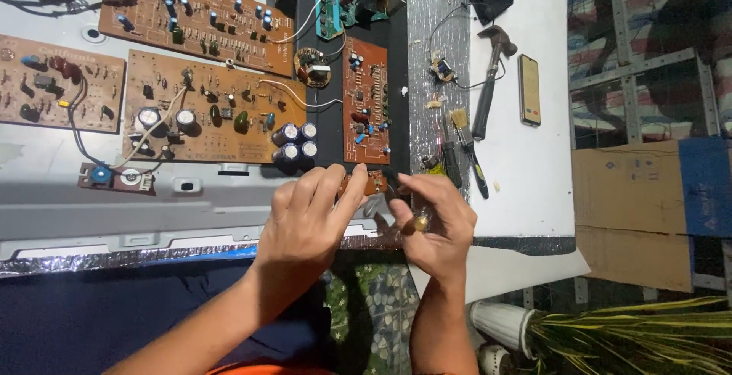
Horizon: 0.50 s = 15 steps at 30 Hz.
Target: The person inspects and tests circuit board connections inside a disassembled television using a multimeter and screwdriver.
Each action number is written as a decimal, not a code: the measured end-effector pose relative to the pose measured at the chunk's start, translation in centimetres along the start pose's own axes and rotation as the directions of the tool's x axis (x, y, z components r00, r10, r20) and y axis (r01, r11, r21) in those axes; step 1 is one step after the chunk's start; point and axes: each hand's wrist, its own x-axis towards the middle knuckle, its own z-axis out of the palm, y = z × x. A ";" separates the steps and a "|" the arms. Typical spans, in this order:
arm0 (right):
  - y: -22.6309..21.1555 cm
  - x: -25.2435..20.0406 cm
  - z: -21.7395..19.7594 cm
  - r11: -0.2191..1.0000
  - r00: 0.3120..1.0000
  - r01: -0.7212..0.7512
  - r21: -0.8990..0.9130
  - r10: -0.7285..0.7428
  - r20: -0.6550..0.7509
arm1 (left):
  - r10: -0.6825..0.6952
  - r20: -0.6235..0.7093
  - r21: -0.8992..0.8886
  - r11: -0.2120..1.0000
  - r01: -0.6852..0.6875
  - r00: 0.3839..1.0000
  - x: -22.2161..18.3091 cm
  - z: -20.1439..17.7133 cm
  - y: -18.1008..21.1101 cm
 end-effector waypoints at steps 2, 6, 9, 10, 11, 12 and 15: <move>0.0 0.0 -0.5 1.000 1.000 0.002 -0.018 -0.001 0.028 | 0.000 -0.004 0.014 1.000 0.000 1.000 -0.1 0.2 0.0; 1.9 -1.9 0.1 0.971 0.978 0.184 -0.155 -0.165 0.126 | 0.018 0.022 0.011 1.000 -0.018 1.000 -0.3 0.3 -0.1; 2.9 -6.8 2.2 0.961 0.976 0.191 -0.200 -0.165 0.140 | 0.048 0.031 0.085 0.995 -0.050 0.998 -0.5 0.4 -0.2; 1.8 -8.2 3.1 0.965 0.978 0.173 -0.197 -0.145 0.148 | 0.045 0.051 0.077 0.996 -0.049 0.998 -0.3 0.4 -0.2; 0.8 -9.5 4.0 0.971 0.996 0.081 -0.224 -0.074 0.042 | 0.025 -0.004 0.049 0.998 -0.025 1.000 -0.2 0.6 -0.1; -0.4 -11.0 5.0 0.971 0.998 -0.020 -0.240 0.003 -0.068 | 0.007 -0.053 0.021 1.000 -0.005 0.999 -0.2 0.7 0.0; 6.1 -20.5 9.9 0.768 0.748 -0.576 -0.281 0.634 0.197 | 0.007 0.006 0.050 0.999 -0.007 1.000 -0.6 1.2 0.1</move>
